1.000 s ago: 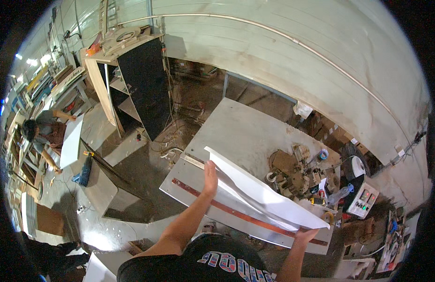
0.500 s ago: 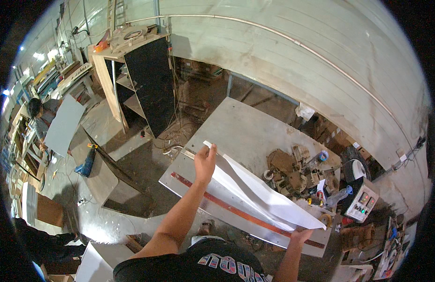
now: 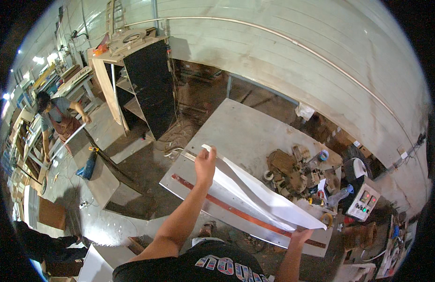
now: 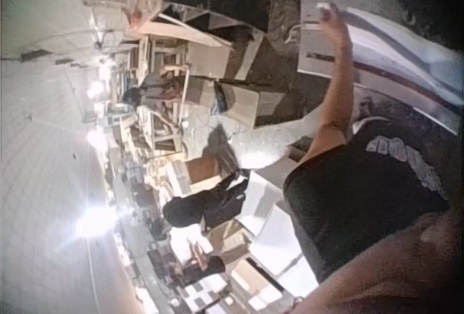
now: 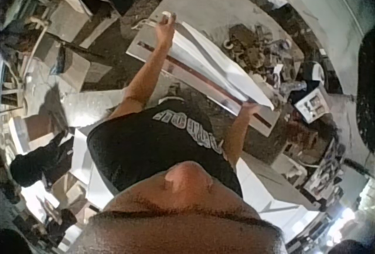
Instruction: The person picks up white rectangular panels from a stack, places them on a workbench, and sands the edges with a sanding block. The person repeats this process for multiple panels, stacking the sanded pieces together.
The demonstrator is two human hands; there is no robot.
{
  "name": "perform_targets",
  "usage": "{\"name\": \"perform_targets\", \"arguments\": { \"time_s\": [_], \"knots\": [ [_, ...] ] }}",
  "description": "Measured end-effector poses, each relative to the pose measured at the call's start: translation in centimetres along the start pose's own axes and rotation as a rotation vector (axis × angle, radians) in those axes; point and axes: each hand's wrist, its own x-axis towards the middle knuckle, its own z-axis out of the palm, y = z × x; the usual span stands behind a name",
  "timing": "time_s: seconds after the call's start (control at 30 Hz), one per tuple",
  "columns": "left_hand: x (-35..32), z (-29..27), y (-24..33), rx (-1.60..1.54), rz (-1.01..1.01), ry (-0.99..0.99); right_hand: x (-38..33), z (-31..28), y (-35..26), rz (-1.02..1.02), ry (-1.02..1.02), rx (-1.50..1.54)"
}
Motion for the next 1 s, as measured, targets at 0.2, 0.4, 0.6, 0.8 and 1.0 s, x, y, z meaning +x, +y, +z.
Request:
{"name": "perform_targets", "arguments": {
  "time_s": [0.2,0.4,0.6,0.8,1.0],
  "knots": [
    [0.2,0.7,-1.0,-0.16,-0.016,-0.036,1.1,-0.6,-4.8,-0.173,0.165,-0.131],
    [1.8,1.9,-1.3,-0.218,-0.186,0.114,-8.5,10.6,-13.2,-1.17,0.35,-0.431],
    [2.0,2.1,-1.5,-0.215,-0.124,0.064,-16.9,27.2,-7.1,-1.176,-0.665,-1.251],
    [1.6,1.4,-0.8,-0.119,-0.162,0.019,-20.6,34.8,1.1,-1.022,-1.003,-1.422],
    [-1.9,3.7,0.9,0.08,-0.081,-0.088,-18.7,37.0,3.6,-0.931,-0.97,-1.3]
  ]
}}
